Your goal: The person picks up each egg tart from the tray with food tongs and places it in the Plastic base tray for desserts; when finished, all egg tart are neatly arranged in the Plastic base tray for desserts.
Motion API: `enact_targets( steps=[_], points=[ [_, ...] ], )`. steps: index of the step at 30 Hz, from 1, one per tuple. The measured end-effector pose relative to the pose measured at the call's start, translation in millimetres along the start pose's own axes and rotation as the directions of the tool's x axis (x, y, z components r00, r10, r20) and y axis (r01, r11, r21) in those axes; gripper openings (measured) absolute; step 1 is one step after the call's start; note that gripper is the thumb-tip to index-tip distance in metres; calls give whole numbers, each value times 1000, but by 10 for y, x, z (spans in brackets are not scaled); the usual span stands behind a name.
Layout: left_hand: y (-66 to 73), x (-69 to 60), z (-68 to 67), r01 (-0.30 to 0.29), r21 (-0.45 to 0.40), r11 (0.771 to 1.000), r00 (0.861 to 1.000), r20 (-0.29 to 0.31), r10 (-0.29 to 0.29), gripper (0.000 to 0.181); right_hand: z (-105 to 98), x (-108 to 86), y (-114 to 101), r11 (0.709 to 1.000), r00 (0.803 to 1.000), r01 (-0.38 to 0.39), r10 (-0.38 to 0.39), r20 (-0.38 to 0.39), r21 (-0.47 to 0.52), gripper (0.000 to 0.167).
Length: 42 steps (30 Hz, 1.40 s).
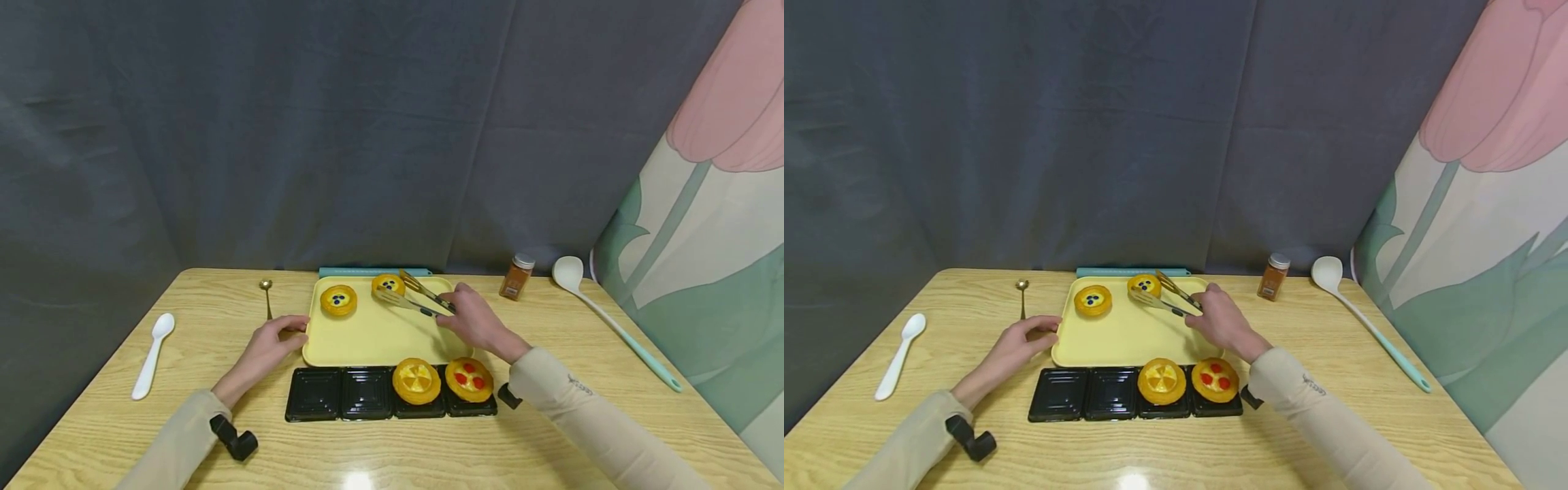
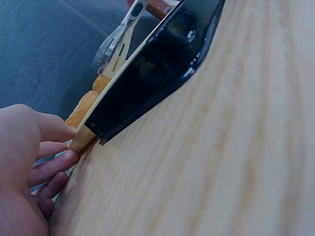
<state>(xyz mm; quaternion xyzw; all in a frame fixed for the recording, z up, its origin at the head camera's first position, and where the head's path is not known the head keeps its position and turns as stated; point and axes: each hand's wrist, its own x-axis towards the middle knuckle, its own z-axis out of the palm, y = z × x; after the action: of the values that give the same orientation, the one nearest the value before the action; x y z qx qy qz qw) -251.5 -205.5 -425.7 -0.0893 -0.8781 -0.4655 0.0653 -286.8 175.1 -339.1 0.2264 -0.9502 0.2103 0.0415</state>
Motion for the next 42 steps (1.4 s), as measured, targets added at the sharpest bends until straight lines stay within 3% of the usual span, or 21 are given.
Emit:
enact_targets(
  steps=[8, 19, 42],
  points=[
    [-3, -4, 4, 3, 5, 1000, 1000, -4, -3, 38, -56, -84, -65, 1000, 1000, 10, -10, -26, 7, 45],
    [13, 7, 10, -6, 3, 1000, 1000, -5, 6, 38, -124, -338, -159, 996, 996, 74, -70, -63, 54, 46],
    [5, 5, 18, -37, 6, 999, 999, -15, 37, 37, -185, -877, -361, 986, 994, 104, -105, -1, 132, 48]
  ],
)
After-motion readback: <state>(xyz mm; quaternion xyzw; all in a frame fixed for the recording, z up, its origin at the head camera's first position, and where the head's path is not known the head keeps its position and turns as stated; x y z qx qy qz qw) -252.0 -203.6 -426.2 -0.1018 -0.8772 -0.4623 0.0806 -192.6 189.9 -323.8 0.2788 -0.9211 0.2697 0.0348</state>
